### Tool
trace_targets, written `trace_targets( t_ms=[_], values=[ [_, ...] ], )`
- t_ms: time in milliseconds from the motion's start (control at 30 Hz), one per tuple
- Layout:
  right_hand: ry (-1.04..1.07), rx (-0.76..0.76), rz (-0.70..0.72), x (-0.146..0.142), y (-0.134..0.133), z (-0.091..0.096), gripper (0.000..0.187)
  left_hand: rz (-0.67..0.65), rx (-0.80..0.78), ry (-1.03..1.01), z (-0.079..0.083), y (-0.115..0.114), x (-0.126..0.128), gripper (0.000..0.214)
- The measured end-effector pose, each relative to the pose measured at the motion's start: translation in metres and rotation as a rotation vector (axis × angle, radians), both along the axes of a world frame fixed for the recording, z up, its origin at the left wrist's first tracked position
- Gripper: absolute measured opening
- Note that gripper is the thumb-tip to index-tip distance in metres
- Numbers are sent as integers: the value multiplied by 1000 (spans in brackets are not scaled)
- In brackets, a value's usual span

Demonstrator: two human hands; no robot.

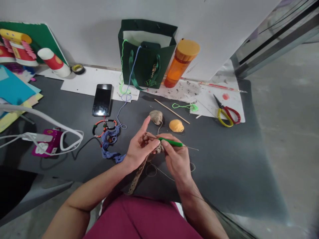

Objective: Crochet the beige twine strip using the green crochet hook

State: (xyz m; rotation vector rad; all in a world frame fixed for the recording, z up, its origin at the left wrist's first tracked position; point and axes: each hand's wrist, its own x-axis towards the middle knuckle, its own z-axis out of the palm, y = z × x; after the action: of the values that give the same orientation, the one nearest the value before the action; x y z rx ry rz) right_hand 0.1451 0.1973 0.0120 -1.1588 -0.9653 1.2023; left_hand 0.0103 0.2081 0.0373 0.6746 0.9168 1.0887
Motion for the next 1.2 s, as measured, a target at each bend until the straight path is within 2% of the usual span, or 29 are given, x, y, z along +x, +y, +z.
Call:
trace_targets(
  t_ms=[167,267,367,467,533,600,667,700,767,867,933,1067,1200],
  values=[
    [175,-105,-32,-1,0,3,19,1,-3,24,-3,2,-1,101],
    [143,-147,-19,0,-1,6,24,-4,-12,12,-5,2,-2,98],
    [81,-97,4,3,-3,8,24,-18,-27,-46,-7,2,-2,98],
    [-114,40,-1,6,-6,9,16,5,-37,-59,-7,0,1,101],
    [-329,226,-36,6,-7,9,9,54,-29,-20,-7,-2,3,102],
    [-522,414,-81,5,-8,7,13,103,-17,26,-7,-4,5,100],
    [-589,514,-115,1,-9,4,19,125,-13,27,-7,-6,6,96],
    [-559,517,-133,-1,-9,2,20,119,-19,3,-8,-6,6,94],
    [-396,446,-161,-4,-8,0,17,82,-47,-72,-8,-5,6,90],
    [-94,230,-162,-5,-5,-1,6,3,-112,-174,-7,-2,3,84],
    [29,114,-136,-3,-2,0,14,-42,-153,-218,-5,0,1,78],
    [85,36,-65,4,2,3,18,-103,-194,-306,-1,4,-3,64],
    [63,63,-43,11,3,3,21,-128,-199,-344,-2,6,-6,59]
  ],
)
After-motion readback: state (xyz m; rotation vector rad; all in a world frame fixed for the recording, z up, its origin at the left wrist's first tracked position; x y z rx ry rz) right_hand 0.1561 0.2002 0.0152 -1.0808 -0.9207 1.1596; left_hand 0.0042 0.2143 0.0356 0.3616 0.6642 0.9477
